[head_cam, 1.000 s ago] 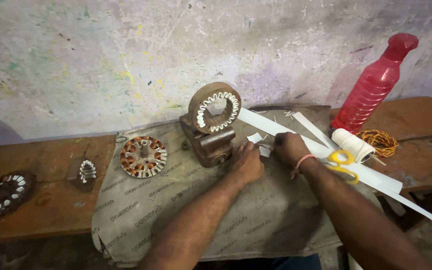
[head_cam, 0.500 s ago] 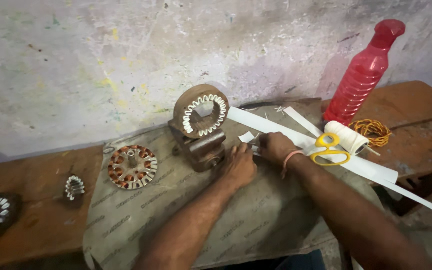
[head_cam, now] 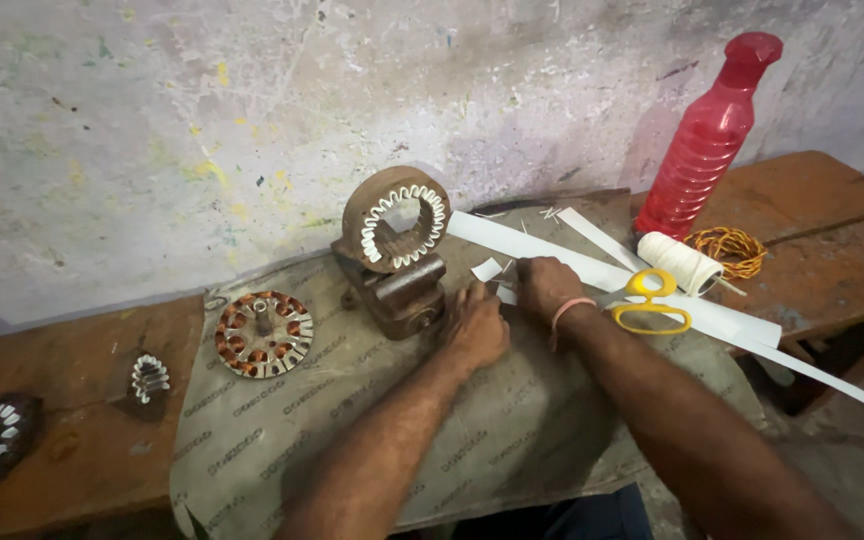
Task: The person prepares a ceiling fan motor for rewinding by cutting and inserting white insulation paper strips into the stator slots using scissors and by hand.
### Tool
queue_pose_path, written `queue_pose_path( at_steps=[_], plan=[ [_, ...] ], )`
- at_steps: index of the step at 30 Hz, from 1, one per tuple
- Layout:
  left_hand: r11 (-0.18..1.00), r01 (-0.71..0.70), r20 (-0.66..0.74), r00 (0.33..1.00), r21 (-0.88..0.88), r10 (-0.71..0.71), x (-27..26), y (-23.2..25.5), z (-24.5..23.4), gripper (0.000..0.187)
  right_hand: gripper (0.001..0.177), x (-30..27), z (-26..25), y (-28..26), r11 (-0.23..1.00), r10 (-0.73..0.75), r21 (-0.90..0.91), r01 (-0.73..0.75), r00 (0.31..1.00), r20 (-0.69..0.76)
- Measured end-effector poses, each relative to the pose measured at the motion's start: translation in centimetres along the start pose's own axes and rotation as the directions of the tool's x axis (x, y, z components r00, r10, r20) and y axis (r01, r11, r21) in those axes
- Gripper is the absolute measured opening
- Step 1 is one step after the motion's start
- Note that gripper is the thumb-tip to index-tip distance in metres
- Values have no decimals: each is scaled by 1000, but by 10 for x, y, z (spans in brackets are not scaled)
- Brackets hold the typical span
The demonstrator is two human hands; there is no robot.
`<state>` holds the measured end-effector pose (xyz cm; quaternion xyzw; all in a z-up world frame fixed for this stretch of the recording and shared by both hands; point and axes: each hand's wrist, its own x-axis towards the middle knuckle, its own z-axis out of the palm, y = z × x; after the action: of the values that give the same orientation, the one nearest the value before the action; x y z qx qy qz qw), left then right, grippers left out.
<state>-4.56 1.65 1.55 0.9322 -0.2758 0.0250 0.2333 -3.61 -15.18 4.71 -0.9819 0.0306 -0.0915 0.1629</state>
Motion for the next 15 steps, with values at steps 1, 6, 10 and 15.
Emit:
queue_pose_path(
  at_steps=[1, 6, 10, 15],
  plan=[
    [999, -34, -59, 998, -30, 32, 0, -3, 1, 36, 25, 1, -3, -1, 999, 3, 37, -3, 1000, 9],
    [993, 84, -38, 995, -86, -88, 11, -3, 17, 44, 28, -16, -7, -11, 992, -55, 110, 68, 992, -117],
    [979, 163, -52, 984, -125, -171, 19, -4, 21, 48, 25, -35, 8, -11, 940, -337, -60, 336, 885, -322],
    [947, 241, -4, 969, -213, -247, 38, -25, 43, 51, 20, -37, 17, -4, 946, -319, -23, 323, 918, -237]
  ],
)
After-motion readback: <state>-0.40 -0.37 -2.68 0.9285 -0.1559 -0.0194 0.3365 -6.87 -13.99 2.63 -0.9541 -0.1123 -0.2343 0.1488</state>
